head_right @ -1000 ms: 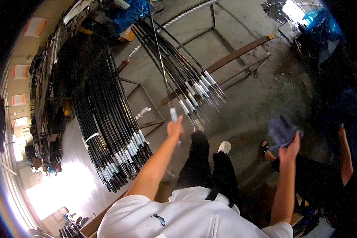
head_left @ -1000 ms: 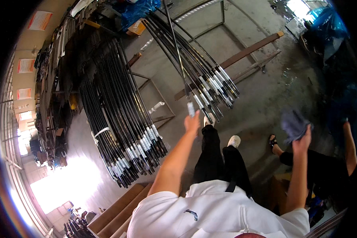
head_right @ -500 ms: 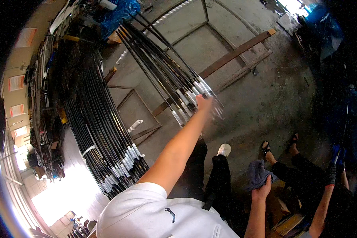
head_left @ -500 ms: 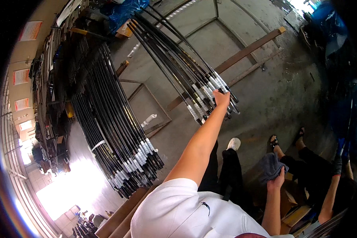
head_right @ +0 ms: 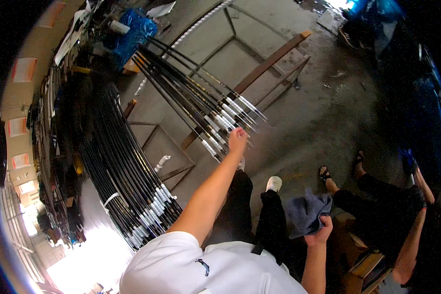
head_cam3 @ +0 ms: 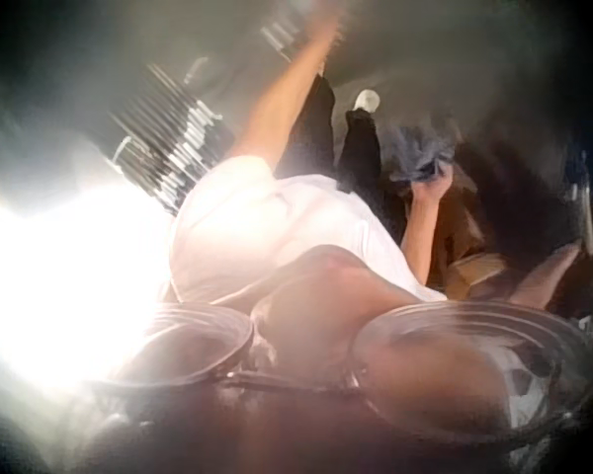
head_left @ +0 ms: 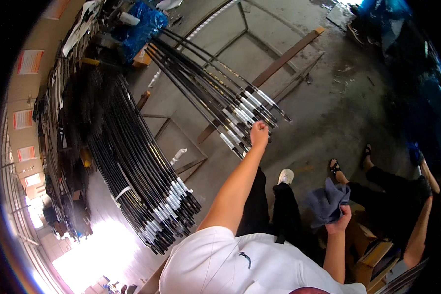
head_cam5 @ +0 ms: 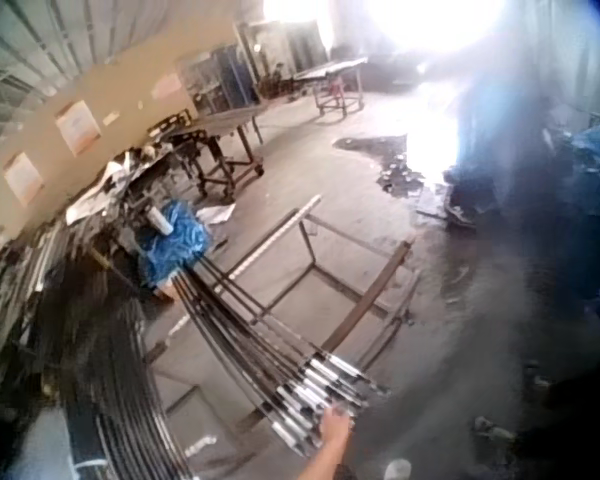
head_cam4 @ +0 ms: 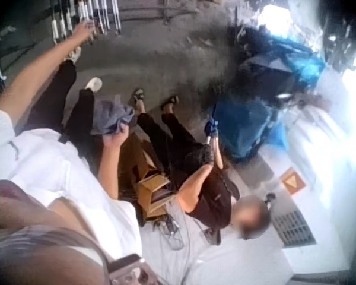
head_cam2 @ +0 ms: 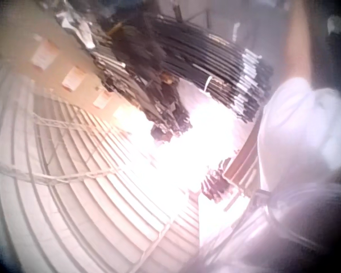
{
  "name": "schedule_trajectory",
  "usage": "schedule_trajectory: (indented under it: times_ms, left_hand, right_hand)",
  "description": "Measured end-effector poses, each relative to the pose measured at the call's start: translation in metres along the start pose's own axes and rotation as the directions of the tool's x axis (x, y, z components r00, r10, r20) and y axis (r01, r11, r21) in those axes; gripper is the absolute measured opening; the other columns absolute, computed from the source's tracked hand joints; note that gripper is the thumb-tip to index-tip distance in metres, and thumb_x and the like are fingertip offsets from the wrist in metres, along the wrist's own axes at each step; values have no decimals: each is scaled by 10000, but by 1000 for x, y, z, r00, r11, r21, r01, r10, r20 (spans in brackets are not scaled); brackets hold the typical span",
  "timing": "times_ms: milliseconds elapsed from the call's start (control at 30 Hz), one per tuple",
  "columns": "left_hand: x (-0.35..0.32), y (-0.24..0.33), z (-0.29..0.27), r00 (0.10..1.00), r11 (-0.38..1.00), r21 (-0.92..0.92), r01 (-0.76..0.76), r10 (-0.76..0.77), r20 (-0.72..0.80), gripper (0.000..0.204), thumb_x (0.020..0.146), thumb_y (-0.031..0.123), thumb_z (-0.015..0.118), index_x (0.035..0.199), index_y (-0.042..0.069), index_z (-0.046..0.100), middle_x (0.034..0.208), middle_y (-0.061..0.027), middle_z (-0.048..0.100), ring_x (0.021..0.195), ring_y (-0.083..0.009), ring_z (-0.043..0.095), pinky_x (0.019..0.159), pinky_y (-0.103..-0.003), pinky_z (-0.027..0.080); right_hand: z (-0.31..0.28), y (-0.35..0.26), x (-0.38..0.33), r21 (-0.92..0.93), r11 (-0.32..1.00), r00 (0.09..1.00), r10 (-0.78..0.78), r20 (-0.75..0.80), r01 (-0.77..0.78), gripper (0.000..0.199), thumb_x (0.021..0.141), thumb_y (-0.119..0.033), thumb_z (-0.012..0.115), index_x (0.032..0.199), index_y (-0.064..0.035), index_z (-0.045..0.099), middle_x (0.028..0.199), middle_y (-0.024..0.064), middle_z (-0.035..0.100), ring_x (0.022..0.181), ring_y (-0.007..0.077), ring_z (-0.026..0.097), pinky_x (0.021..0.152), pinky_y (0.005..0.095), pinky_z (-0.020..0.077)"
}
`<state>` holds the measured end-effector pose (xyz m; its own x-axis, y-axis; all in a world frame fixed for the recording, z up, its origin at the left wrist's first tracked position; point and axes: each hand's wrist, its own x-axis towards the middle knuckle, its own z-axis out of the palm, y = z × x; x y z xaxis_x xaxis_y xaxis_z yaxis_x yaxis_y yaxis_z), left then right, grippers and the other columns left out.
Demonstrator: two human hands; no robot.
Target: The person wipes metal rods with a cloth, taking them from a stack on a rack and handing them one by one to another person.
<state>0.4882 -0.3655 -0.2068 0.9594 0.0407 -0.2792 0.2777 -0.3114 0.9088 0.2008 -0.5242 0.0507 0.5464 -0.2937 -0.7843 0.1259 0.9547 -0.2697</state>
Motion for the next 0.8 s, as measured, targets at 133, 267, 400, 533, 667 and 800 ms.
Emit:
schedule_trajectory:
  times_ms: [133, 267, 400, 533, 667, 800]
  left_hand:
    - [-82, 58, -37, 935, 976, 25, 217, -215, 282, 284, 847, 287, 596, 778, 16, 643, 539, -27, 573, 428, -96, 513, 414, -227, 381]
    - [-145, 65, -74, 854, 920, 137, 367, -392, 342, 344, 871, 326, 559, 723, 28, 644, 489, -2, 489, 398, -69, 423, 386, -223, 312]
    - [-192, 54, -80, 743, 881, 78, 467, -440, 504, 237, 876, 281, 546, 850, 61, 630, 609, 0, 542, 445, -68, 453, 405, -195, 340]
    - [-219, 75, -54, 641, 880, 163, 447, -442, 628, 160, 891, 206, 516, 932, 78, 603, 704, -7, 577, 516, -61, 502, 445, -183, 394]
    - [-234, 105, -25, 628, 926, 24, 378, -275, 728, 164, 891, 196, 516, 956, 66, 593, 711, -7, 579, 535, -61, 509, 456, -193, 404]
    - [-253, 131, 4, 629, 949, -7, 314, -202, 751, 160, 888, 176, 519, 967, 55, 590, 712, -16, 577, 546, -72, 509, 476, -201, 410]
  right_hand:
    - [1, -9, -6, -21, 999, 996, 39, 84, -37, 574, 683, -209, 517, 1217, -22, 427, 1222, 150, 494, 1116, 347, 469, 964, 473, 371]
    - [2, -13, -15, 93, 985, 937, 108, 334, -147, 472, 738, -274, 540, 1147, -40, 520, 1151, 143, 549, 1022, 323, 531, 934, 466, 402]
    - [-31, -23, -27, 26, 1000, 973, 5, 231, -11, 411, 775, -326, 571, 1069, -40, 583, 1089, 139, 593, 921, 304, 580, 852, 425, 463]
    - [-54, -34, -38, -99, 986, 921, 161, 355, -134, 353, 741, -215, 535, 1010, 6, 596, 979, 157, 629, 830, 305, 607, 800, 399, 483]
    - [-58, -45, -71, 23, 966, 817, 207, 538, -259, 442, 665, -145, 499, 1064, 35, 555, 1031, 196, 606, 905, 333, 596, 860, 430, 465]
    - [-72, -36, -70, 97, 947, 846, 223, 485, -305, 479, 672, -136, 477, 1112, 47, 519, 1081, 204, 587, 980, 350, 576, 929, 449, 433]
